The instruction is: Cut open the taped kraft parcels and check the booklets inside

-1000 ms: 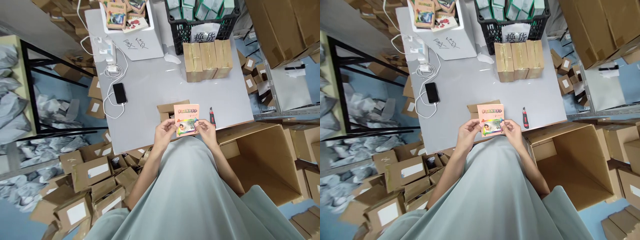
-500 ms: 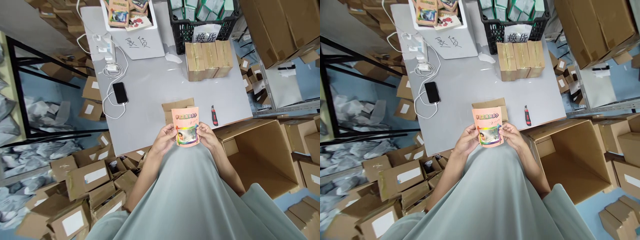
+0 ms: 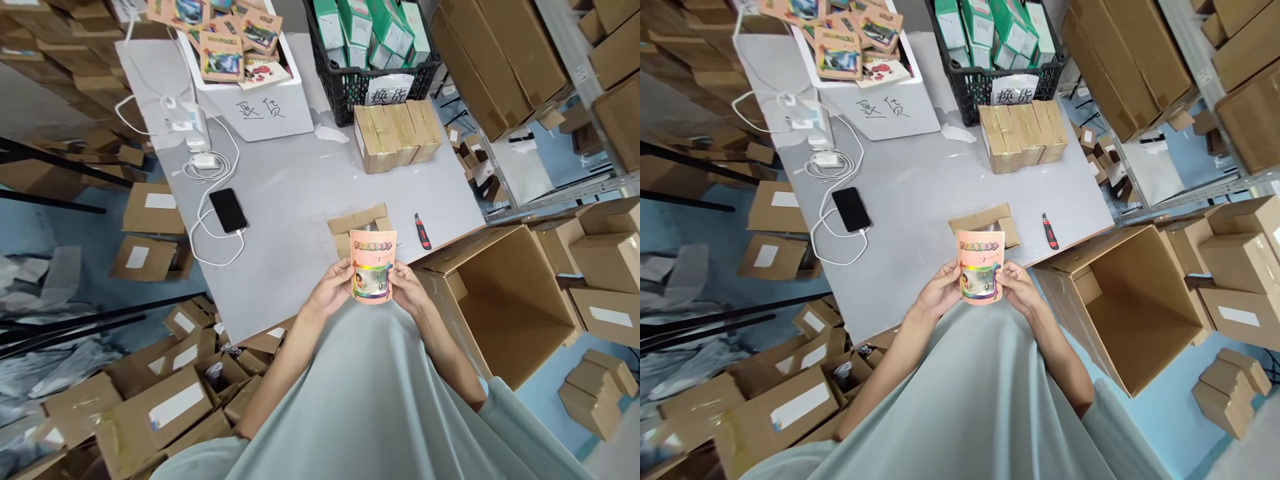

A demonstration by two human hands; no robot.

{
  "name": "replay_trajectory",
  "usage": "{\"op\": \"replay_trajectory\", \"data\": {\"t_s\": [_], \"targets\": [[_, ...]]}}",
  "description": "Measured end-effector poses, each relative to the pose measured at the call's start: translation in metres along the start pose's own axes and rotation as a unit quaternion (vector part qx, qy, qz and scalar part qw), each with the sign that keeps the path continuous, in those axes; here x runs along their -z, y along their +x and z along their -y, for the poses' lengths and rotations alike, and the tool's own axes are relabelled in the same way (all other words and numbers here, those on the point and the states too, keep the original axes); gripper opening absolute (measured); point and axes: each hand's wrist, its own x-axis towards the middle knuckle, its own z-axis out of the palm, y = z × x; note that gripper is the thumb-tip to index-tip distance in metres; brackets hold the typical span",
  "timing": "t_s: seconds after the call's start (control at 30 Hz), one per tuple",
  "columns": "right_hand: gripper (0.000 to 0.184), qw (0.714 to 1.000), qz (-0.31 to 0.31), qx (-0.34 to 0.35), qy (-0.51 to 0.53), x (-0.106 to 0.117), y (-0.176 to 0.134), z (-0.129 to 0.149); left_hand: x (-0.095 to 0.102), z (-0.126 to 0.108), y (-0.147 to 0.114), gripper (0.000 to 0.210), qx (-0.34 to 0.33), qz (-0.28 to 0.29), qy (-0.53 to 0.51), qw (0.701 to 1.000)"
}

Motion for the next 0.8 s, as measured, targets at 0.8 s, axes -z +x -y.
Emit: {"op": "replay_trajectory", "data": {"t_s": [0.8], "targets": [[0.032, 0.824, -0.15, 0.307, -0.451, 0.048, 0.0, 0.025, -0.053, 0.03, 0.042, 0.048, -0.17, -0.193, 0.242, 0.935]]}}
